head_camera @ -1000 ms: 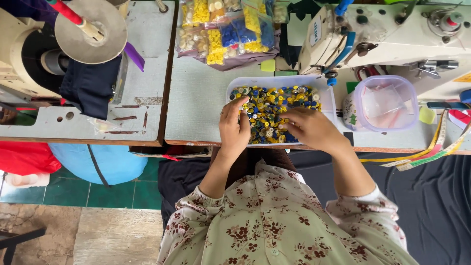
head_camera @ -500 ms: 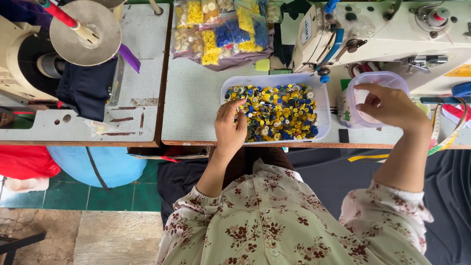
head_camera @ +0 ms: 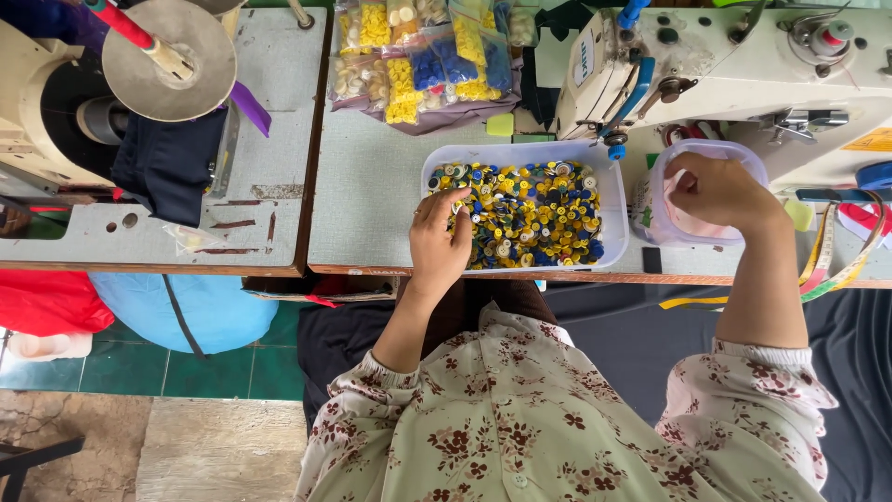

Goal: A person is sorting small colorful buttons from a plastic container and placing them into a small clear plastic bag at a sewing workstation.

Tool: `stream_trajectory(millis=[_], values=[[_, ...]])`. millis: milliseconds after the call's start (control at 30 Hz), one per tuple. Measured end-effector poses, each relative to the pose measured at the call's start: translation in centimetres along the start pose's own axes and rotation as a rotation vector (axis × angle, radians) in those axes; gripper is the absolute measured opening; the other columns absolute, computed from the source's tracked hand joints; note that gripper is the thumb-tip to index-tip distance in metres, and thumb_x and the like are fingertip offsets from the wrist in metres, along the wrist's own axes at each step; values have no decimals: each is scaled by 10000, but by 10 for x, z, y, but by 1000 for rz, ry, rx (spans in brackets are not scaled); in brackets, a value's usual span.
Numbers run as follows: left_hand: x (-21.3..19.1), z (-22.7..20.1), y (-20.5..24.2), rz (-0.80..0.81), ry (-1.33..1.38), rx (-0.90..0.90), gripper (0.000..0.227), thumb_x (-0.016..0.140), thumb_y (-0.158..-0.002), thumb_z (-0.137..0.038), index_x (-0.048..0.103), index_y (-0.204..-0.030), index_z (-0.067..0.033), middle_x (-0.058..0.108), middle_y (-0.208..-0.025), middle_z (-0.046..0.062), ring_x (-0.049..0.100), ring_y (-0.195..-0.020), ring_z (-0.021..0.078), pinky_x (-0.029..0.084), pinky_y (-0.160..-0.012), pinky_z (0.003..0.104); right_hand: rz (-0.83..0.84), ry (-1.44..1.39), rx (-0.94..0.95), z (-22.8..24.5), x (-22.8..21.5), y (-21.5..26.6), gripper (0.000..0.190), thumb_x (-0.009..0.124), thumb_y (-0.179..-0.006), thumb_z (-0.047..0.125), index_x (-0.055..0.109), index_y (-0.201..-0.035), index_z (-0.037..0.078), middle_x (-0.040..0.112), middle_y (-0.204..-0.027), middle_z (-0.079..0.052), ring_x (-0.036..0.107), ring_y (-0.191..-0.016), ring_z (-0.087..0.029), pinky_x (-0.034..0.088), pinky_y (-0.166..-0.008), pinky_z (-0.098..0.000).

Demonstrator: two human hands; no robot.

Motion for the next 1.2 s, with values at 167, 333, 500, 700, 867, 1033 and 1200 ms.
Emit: stream_trajectory(millis=[167, 333, 500, 700, 867, 1033, 1200], values=[[1, 3, -3, 20, 17, -11, 247, 608, -989, -64, 649, -1230, -96, 716, -1157, 73, 673, -1100, 273, 567, -916, 409, -265, -123, -208, 22, -47, 52, 445, 567, -894, 8, 652, -1328, 47, 664, -825, -81, 604, -743, -232, 444, -688, -362], [2, -26, -17, 84, 69, 81, 480, 690, -990, -409, 570, -1352, -117, 652, -1329, 100, 620, -1261, 297, 518, -1075, 443, -323, -370, -634, 125, -49, 77, 214, 657, -942, -58, 632, -1155, -54, 668, -871, -111, 633, -719, -172, 544, -612, -269], [20, -65, -13, 322, 92, 245, 1102, 911, -744, -452, 301, -1588, -91, 329, -1615, 208, 280, -1501, 419, 227, -1268, 554, -107, -551, -945, 224, 15, 44, 301, 778, -831, -45, 581, -1055, 1, 717, -851, -184, 754, -756, -329, 602, -590, -404], [13, -40, -8, 192, 67, 250, 817, 879, -824, -395, 491, -1486, -114, 605, -1384, 126, 518, -1340, 400, 428, -1115, 525, -25, -689, -998, 271, 14, 45, 169, 757, -842, -64, 609, -903, -7, 668, -646, -135, 637, -525, -210, 498, -480, -307], [17, -25, -7, 165, 57, 247, 737, 874, -830, -380, 555, -1438, -112, 661, -1297, 95, 600, -1250, 340, 456, -1085, 508, -71, -738, -982, 266, 13, 43, 139, 747, -846, -76, 645, -912, -10, 679, -676, -137, 620, -536, -196, 474, -479, -291], [20, -25, -12, 203, 26, 232, 744, 872, -824, -408, 561, -1427, -101, 684, -1274, 119, 640, -1190, 337, 424, -1072, 619, -55, -767, -962, 261, 21, 35, 148, 676, -857, -109, 733, -912, 16, 699, -740, -101, 614, -577, -160, 478, -508, -258], [14, -29, -19, 151, -135, 268, 743, 843, -862, -283, 488, -1488, -101, 687, -1228, 139, 649, -1169, 334, 443, -1060, 603, -124, -578, -1140, 282, 2, 64, 294, 526, -936, -106, 777, -1020, 23, 635, -911, -212, 615, -713, -329, 479, -623, -381]])
Point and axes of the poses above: each hand's wrist, its own y-axis away from the middle knuckle, its own x-axis out of the palm, z = x × y, the point moved 10 cm from there along -y, towards the middle knuckle
